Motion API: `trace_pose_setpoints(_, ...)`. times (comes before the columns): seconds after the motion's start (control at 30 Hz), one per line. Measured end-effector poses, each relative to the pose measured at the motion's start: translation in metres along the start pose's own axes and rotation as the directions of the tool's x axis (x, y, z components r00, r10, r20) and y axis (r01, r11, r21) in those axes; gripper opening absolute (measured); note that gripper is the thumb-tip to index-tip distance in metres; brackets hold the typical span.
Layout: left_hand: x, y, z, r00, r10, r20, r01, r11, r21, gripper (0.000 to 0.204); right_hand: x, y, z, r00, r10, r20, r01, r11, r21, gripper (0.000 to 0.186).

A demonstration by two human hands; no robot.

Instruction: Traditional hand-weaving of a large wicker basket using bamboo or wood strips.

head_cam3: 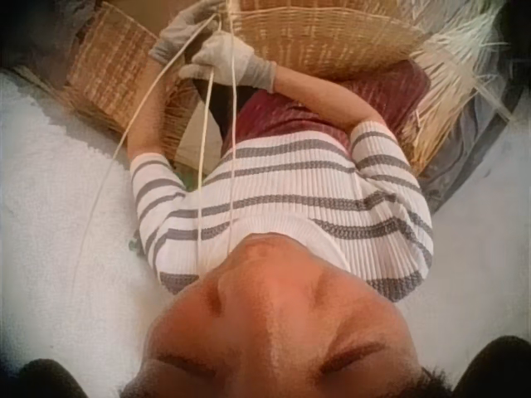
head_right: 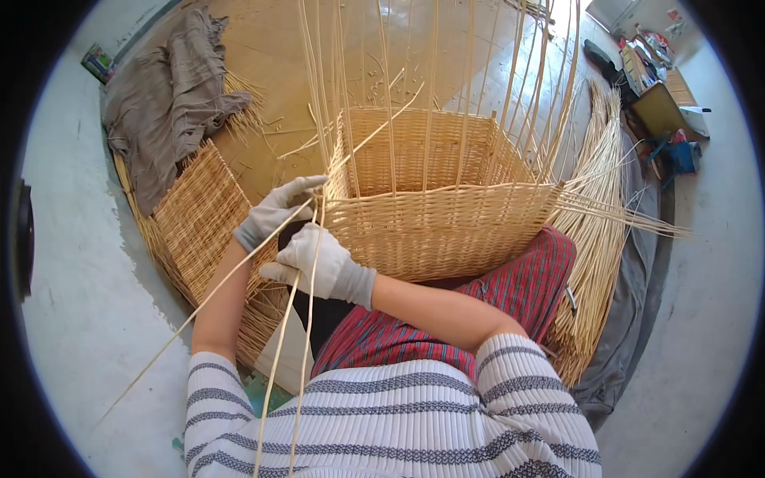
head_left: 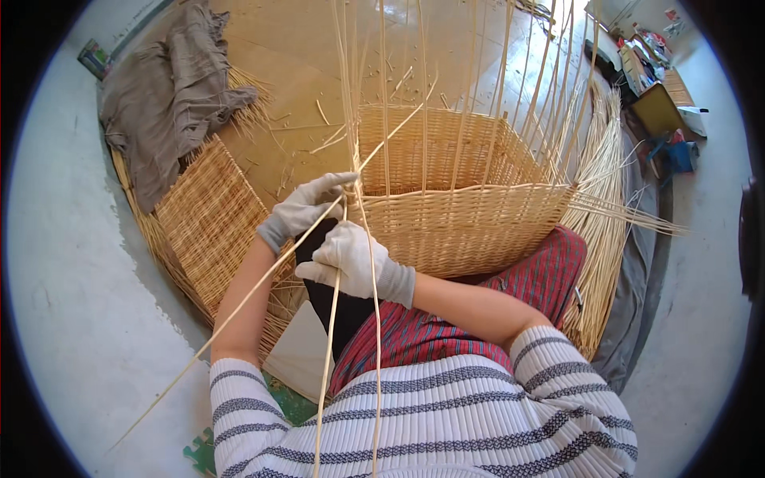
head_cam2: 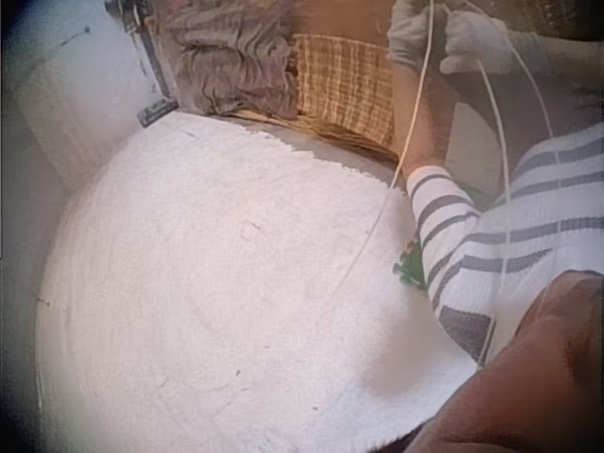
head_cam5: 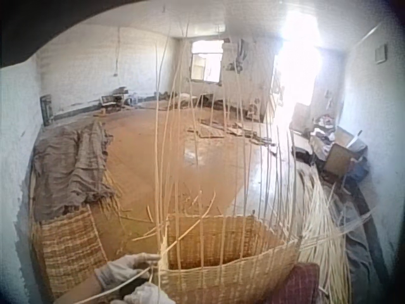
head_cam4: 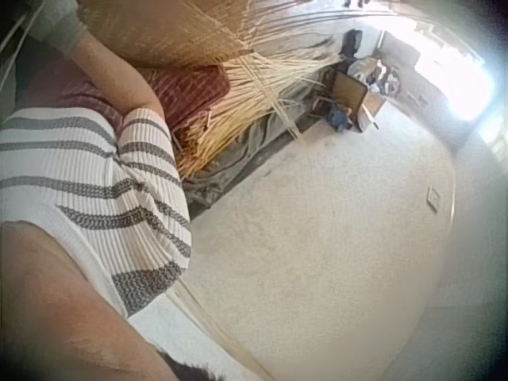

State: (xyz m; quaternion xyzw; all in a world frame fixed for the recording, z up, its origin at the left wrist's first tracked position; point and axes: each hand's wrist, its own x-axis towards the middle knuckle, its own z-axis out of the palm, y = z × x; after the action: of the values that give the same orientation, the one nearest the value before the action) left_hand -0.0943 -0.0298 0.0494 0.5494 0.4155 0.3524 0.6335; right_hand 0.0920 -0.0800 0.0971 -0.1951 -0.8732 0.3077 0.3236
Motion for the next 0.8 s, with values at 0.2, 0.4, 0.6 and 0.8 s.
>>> trace_pose_setpoints(0.2,0.024,0.012,0.004,0.968,-0.078,0.237,0.067,0.996,0.056,0.025,-0.038,0.008,-0.024,0.951,0.057,-0.305,-0.005,0.986,0.169,0.032)
trace_pose_setpoints(0.4,0.015,-0.014,0.030,0.995,0.068,-0.080,-0.063,0.996,0.061,0.025,-0.141,0.114,-0.106,0.652,0.756,-0.052,-0.058,0.119,0.991,0.014)
trace_pose_setpoints(0.6,0.016,-0.034,0.053,0.888,0.334,-0.314,-0.185,0.888,0.421,0.027,-0.063,0.098,-0.123,0.714,0.678,-0.176,-0.520,0.682,0.515,0.027)
trace_pose_setpoints(0.8,0.031,-0.052,0.082,0.784,0.327,-0.528,-0.293,0.944,0.151,0.018,0.070,0.090,-0.115,0.914,0.257,-0.315,-0.377,0.824,-0.422,0.078)
